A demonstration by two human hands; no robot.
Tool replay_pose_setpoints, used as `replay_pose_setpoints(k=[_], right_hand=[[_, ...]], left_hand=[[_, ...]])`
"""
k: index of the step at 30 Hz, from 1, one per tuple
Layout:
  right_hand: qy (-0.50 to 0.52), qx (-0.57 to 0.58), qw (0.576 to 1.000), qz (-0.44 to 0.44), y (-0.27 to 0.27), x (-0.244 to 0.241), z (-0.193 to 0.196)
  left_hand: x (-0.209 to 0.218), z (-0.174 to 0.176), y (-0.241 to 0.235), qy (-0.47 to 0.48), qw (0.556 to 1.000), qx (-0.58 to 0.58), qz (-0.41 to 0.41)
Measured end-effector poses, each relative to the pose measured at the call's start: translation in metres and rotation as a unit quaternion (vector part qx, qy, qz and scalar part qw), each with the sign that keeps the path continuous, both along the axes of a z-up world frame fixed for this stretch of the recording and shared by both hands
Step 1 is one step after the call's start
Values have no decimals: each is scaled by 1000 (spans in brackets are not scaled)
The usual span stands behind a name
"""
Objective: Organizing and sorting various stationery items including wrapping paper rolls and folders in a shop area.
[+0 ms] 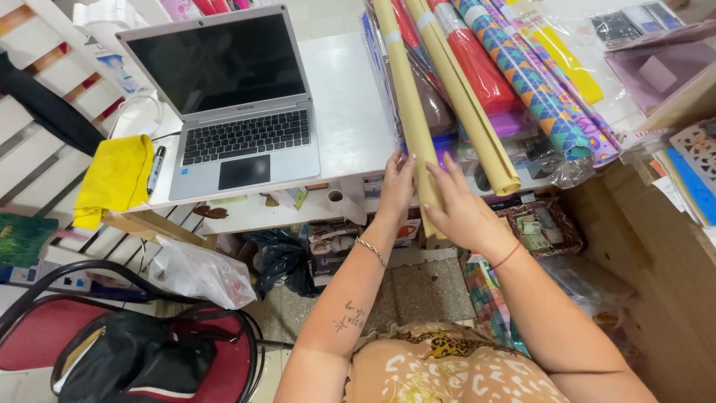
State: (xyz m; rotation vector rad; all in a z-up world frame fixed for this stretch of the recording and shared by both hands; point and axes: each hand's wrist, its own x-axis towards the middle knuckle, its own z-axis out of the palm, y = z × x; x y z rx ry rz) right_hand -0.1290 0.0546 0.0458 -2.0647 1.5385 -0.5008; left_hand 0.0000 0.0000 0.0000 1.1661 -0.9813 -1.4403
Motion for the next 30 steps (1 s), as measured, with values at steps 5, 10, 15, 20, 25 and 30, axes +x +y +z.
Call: replay_pose_setpoints(k=[5,10,15,20,25,30], right_hand=[[15,74,997,17,27,11,21],[13,36,999,-17,26,12,15],[-230,78,968,-63,9,22,-17],[-404,130,905,-28,12,43,-24],[-522,181,833,-6,13,42,-47],[-558,199,805,29,16,35,-58]], left_hand=[[14,-15,6,40,999,9,-25],[20,-22,25,71,997,-30,-12],[38,-9,58,38,998,-29,-31],[49,-2,100,56,998,-26,2],[44,-2,144,41,998,-35,26],[29,-15,182,25,998,-33,41]])
